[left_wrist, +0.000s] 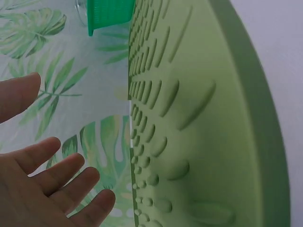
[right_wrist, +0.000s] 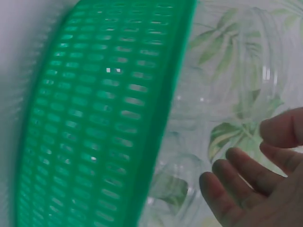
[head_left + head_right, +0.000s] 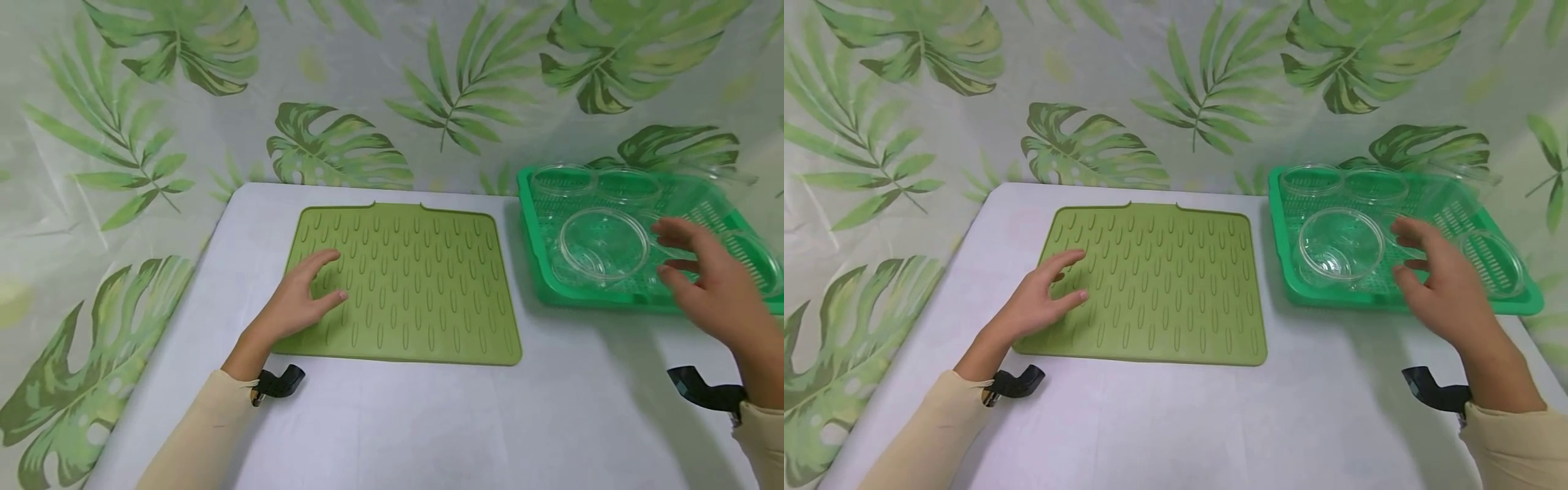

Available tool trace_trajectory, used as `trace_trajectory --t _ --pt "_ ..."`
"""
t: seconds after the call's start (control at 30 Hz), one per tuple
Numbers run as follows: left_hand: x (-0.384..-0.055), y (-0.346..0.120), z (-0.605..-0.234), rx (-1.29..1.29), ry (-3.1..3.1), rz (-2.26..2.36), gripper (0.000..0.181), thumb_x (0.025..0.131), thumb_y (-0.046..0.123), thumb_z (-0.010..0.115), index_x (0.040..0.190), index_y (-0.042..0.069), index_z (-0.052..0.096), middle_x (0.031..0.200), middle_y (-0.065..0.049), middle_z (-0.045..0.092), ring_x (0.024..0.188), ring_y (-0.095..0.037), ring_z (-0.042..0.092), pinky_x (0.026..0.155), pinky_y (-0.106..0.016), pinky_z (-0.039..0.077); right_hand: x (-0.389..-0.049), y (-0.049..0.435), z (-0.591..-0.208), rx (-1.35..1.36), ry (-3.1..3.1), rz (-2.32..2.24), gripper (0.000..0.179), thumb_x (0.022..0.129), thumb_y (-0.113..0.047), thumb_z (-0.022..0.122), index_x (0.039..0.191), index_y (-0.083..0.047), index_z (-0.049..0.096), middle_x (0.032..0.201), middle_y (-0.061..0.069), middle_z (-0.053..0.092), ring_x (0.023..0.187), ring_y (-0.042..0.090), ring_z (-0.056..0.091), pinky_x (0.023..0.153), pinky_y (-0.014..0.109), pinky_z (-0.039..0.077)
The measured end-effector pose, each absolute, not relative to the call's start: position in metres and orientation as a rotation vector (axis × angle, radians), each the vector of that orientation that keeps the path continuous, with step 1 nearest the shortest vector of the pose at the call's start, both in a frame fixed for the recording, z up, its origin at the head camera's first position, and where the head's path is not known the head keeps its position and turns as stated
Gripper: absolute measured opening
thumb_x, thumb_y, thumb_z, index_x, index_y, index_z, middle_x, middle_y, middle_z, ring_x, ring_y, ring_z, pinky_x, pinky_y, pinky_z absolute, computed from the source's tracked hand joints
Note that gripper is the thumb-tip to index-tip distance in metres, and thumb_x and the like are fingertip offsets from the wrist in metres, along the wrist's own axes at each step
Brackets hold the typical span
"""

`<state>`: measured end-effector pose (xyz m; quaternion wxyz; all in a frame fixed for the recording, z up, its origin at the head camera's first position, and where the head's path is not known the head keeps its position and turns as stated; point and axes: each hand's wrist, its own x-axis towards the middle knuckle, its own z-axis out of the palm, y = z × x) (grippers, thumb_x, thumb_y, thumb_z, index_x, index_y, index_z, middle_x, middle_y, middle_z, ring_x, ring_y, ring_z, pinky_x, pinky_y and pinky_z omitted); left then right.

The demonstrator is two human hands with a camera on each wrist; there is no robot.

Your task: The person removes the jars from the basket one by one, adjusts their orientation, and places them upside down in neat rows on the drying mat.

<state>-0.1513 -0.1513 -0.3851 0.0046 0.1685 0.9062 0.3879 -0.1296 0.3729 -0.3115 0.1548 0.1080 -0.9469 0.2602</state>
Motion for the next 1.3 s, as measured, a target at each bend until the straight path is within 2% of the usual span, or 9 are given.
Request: trace_trajectory --t 0.1,0.17,0.27,0.4,0.53,0.7,0.93,1.13,1.3 --pt "-0.152 -0.149 -0.387 0.544 2.811 1.265 0.060 0.085 0.028 0.063 0.138 0.015 0.039 0.142 -0.005 0.041 0.131 -0.025 0.039 0.103 -0.046 0.039 -0.132 0.374 -0.317 0.342 -2.779 0.786 0.075 0.084 0.006 0.052 0.146 -0.023 0.020 0.145 0.011 0.033 0.117 -0.021 0.026 0.076 -0.009 0.022" --pt "-0.153 -0.148 -0.388 0.523 2.755 1.337 0.057 0.085 0.026 0.063 0.136 0.014 0.041 0.139 -0.005 0.045 0.127 -0.024 0.044 0.101 -0.044 0.042 -0.135 0.373 -0.319 0.343 -2.823 0.828 0.082 0.082 0.002 0.058 0.147 -0.026 0.015 0.145 0.015 0.029 0.119 -0.019 0.025 0.075 -0.008 0.022" --pt "-0.153 -0.146 -0.390 0.493 2.669 1.426 0.052 0.086 0.025 0.063 0.133 0.014 0.044 0.134 -0.006 0.049 0.123 -0.024 0.048 0.100 -0.043 0.043 -0.140 0.371 -0.321 0.358 -2.869 0.923 0.091 0.080 -0.005 0.067 0.147 -0.030 0.011 0.147 0.006 0.026 0.119 -0.015 0.027 0.074 -0.004 0.023" --pt "-0.153 -0.142 -0.391 0.479 2.589 1.456 0.048 0.087 0.026 0.062 0.131 0.015 0.047 0.132 -0.005 0.052 0.122 -0.024 0.050 0.101 -0.043 0.043 -0.147 0.367 -0.323 0.420 -2.875 0.997 0.101 0.074 -0.006 0.074 0.146 -0.030 0.008 0.145 -0.007 0.028 0.114 -0.015 0.029 0.075 0.001 0.025" --pt "-0.151 -0.140 -0.391 0.462 2.569 1.434 0.046 0.087 0.026 0.062 0.130 0.017 0.048 0.131 -0.003 0.053 0.122 -0.023 0.050 0.100 -0.042 0.043 -0.156 0.363 -0.327 0.405 -2.913 0.998 0.105 0.071 -0.012 0.078 0.145 -0.032 0.006 0.143 -0.005 0.031 0.111 -0.014 0.031 0.073 0.006 0.028" --pt "-0.151 -0.139 -0.392 0.451 2.586 1.410 0.046 0.087 0.025 0.061 0.130 0.016 0.048 0.131 -0.002 0.053 0.121 -0.022 0.050 0.099 -0.042 0.044 -0.166 0.361 -0.332 0.409 -2.934 1.077 0.104 0.071 -0.011 0.078 0.145 -0.030 0.007 0.143 -0.002 0.032 0.111 -0.011 0.034 0.072 0.003 0.032" --pt "-0.152 -0.136 -0.392 0.477 2.706 1.284 0.049 0.088 0.029 0.060 0.131 0.011 0.047 0.131 -0.004 0.053 0.121 -0.023 0.050 0.099 -0.043 0.043 -0.166 0.359 -0.334 0.438 -2.817 1.169 0.103 0.068 -0.001 0.077 0.144 -0.026 0.012 0.134 -0.010 0.039 0.113 -0.010 0.036 0.077 0.002 0.033" --pt "-0.149 -0.141 -0.393 0.412 2.707 1.274 0.049 0.088 0.029 0.059 0.131 0.010 0.047 0.132 -0.005 0.053 0.123 -0.022 0.049 0.101 -0.041 0.042 -0.166 0.358 -0.329 0.392 -2.802 1.156 0.104 0.069 -0.003 0.077 0.145 -0.026 0.010 0.129 -0.013 0.043 0.105 -0.012 0.041 0.078 -0.001 0.032" --pt "-0.150 -0.143 -0.396 0.421 2.692 1.269 0.049 0.089 0.030 0.058 0.132 0.010 0.046 0.133 -0.004 0.052 0.123 -0.022 0.048 0.100 -0.041 0.043 -0.166 0.356 -0.322 0.345 -2.816 1.127 0.105 0.070 -0.006 0.077 0.145 -0.027 0.007 0.127 -0.014 0.043 0.098 -0.011 0.043 0.074 0.000 0.033"
